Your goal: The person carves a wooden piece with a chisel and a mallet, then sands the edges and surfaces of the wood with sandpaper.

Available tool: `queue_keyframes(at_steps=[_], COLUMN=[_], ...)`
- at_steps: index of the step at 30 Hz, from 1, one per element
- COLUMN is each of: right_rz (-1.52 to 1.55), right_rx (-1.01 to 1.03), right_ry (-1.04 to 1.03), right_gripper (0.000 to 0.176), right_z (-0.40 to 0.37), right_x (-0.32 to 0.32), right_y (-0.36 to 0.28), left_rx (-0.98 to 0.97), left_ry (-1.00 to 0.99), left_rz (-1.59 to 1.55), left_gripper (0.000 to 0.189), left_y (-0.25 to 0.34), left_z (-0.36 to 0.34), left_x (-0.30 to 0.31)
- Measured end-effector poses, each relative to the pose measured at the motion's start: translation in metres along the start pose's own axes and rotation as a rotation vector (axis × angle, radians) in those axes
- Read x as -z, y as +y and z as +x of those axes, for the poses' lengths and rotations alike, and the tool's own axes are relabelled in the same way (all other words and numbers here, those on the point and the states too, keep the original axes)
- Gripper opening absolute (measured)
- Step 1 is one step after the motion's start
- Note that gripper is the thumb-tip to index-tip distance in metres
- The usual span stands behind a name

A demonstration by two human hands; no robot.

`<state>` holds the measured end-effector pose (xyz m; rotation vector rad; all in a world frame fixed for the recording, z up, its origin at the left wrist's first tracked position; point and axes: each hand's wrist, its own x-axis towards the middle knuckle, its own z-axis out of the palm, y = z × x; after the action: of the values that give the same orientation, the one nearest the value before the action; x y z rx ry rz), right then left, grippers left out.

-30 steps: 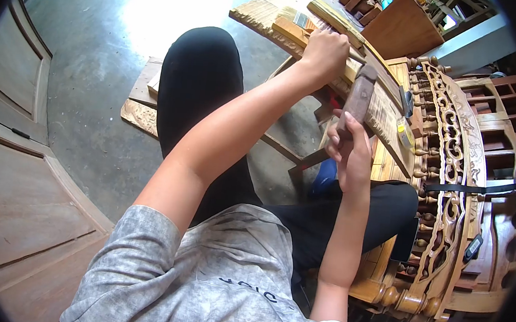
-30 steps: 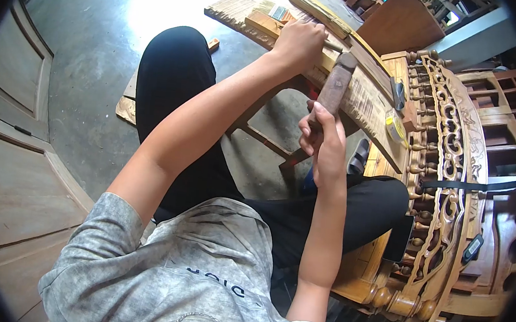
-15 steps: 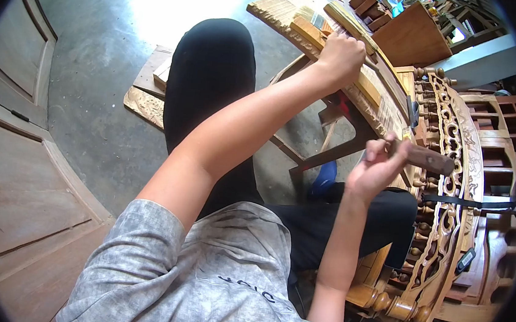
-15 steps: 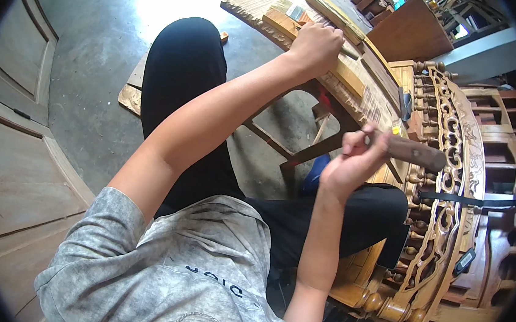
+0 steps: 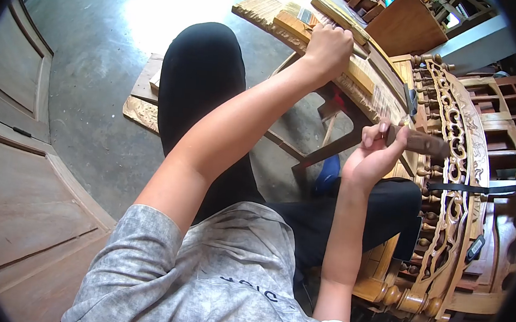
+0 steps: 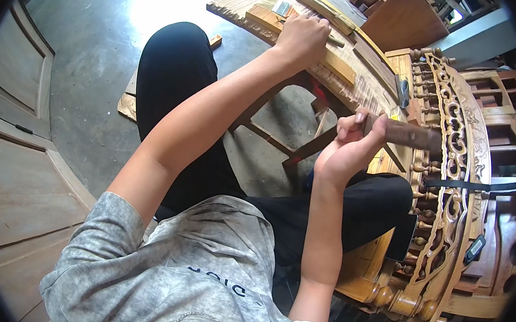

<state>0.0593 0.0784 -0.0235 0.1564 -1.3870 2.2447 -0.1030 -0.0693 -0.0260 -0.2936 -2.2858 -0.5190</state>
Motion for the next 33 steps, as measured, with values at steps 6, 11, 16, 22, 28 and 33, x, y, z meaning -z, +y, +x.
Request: queue_keyframes(at_steps=[6, 11, 16, 22, 28, 33], right_rz=[-0.459, -0.305, 0.035, -0.118, -0.299, -0.064], right_rx=[-0.516, -0.403, -0.057, -0.183, -0.425, -0.156], right_ry=[-0.408, -0.306, -0.027, -0.153, -0.349, -0.097], right_gripper=[0.037, 0.038, 0.033, 0.027, 0.036, 0.033], right_z=[-0.010, -0.012, -0.008, -0.012, -0.018, -0.012], right_x=[-0.018, -0.015, -0.012, -0.008, -0.015, -0.012], right_y=[-0.007, -0.006, -0.004, 0.013, -0.005, -0.006], left_rx=[-0.019, -0.056, -0.064, -0.084, -0.077, -0.067], left_ry=[-0.083, 0.048, 0.073, 0.080, 0.064, 0.064], left_rz=[0.108, 0.046, 0.053, 0.047, 0.058, 0.071], left_gripper=[0.018, 0.020, 0.019, 0.018, 0.021, 0.021], left_y=[-0.002, -0.003, -0.007, -0.005, -0.004, -0.005], left_z=[0.003, -0.001, -0.001, -0.001, -0.002, -0.002], left_x=[0.001, 0.000, -0.005, -0.001, 0.002, -0.002])
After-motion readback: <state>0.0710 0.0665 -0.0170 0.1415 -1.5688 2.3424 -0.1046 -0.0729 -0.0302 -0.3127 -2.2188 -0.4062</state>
